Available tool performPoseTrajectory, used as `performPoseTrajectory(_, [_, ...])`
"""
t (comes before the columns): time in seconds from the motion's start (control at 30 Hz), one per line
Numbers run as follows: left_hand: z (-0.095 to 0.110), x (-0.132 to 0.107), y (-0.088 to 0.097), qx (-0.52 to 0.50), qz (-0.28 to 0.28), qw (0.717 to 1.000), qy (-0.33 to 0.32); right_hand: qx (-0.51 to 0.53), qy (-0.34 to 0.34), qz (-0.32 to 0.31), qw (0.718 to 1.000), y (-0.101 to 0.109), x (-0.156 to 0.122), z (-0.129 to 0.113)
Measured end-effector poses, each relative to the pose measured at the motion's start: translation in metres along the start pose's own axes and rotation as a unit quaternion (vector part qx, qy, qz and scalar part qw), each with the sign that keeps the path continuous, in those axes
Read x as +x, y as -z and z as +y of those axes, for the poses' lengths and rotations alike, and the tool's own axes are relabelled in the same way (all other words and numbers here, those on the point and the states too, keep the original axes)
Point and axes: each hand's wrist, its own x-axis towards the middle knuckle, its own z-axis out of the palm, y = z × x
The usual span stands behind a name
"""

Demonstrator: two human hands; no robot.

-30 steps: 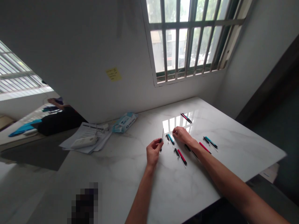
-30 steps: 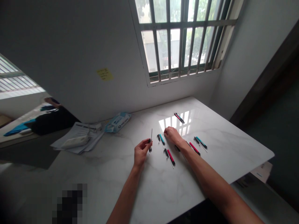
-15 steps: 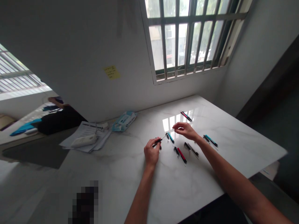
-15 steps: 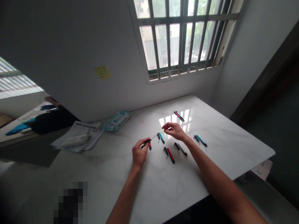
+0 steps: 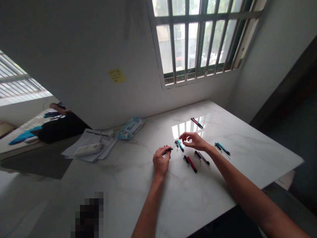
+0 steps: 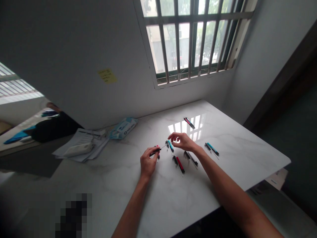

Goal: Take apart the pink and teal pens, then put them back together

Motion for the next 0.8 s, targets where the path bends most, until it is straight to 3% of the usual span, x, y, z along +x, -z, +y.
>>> performPoseTrajectory(0.8, [0.001,0.000,0.001,-0.014,-0.010,1.000,0.014,-0.033,-0.001,-0.016,0.999,0.013,-0.003,-0.008])
